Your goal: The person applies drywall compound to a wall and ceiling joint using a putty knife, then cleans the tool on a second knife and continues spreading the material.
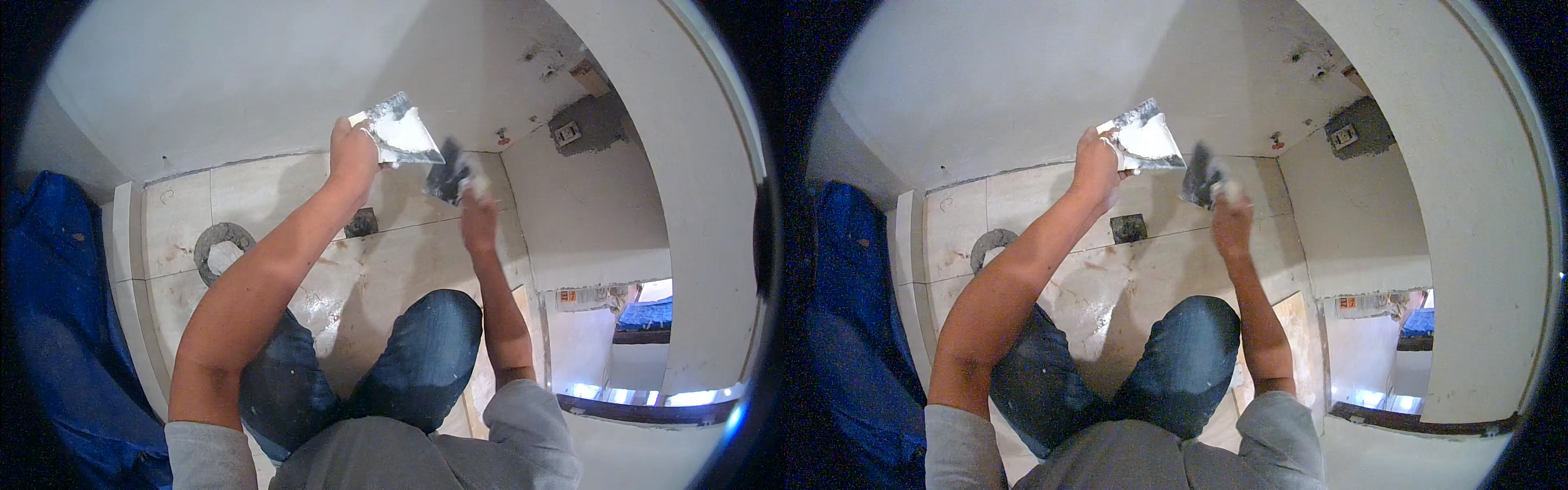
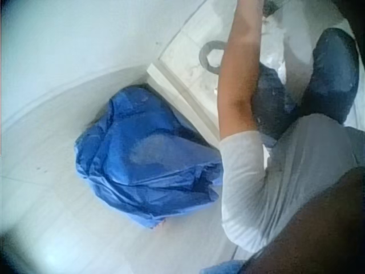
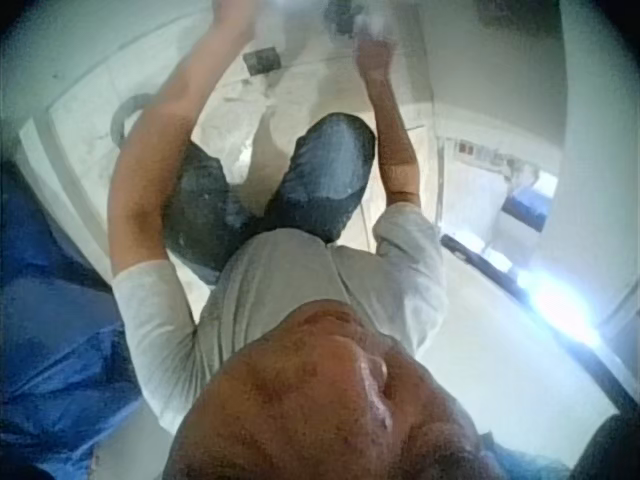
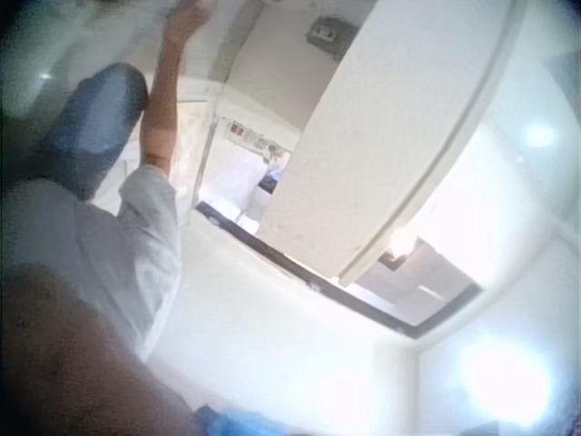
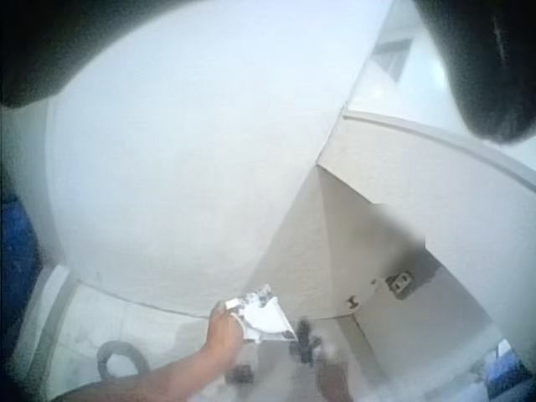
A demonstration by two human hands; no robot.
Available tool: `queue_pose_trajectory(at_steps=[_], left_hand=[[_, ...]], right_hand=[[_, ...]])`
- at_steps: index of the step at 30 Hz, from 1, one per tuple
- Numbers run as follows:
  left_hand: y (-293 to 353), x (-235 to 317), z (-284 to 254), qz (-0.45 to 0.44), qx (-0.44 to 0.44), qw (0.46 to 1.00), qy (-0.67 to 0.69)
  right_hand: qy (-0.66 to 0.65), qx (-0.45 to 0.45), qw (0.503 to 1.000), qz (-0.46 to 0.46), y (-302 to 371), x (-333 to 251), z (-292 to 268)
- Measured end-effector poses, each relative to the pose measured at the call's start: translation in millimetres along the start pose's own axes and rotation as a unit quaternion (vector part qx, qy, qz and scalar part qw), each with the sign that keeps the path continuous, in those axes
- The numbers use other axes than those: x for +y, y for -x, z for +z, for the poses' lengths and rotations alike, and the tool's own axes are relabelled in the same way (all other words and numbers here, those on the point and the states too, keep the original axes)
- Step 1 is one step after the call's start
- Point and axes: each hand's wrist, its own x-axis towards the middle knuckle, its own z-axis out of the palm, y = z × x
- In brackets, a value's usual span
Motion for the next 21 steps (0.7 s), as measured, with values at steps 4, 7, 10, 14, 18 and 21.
queue_pose_trajectory(at_steps=[4, 7, 10, 14, 18, 21], left_hand=[[2, -8, 2, -0.094, -0.068, 0.992, -0.05], [6, -20, 5, -0.181, -0.099, 0.977, -0.055], [14, -25, 14, -0.256, -0.147, 0.955, 0.028], [1, -27, 1, -0.257, -0.19, 0.947, 0.034], [-6, -1, -5, -0.239, -0.102, 0.965, -0.038], [-19, 5, -10, -0.203, -0.122, 0.965, -0.114]], right_hand=[[-0.567, 0.055, 0.798, 0.195, -35, 7, -14], [-0.704, 0.006, 0.685, 0.187, -38, 24, -6], [-0.316, -0.041, 0.945, 0.069, -35, 42, 6], [-0.63, -0.175, 0.728, 0.209, -11, 45, 0], [-0.502, -0.25, 0.797, 0.226, 14, 42, -14], [-0.187, -0.149, 0.954, 0.18, 11, 95, -45]])
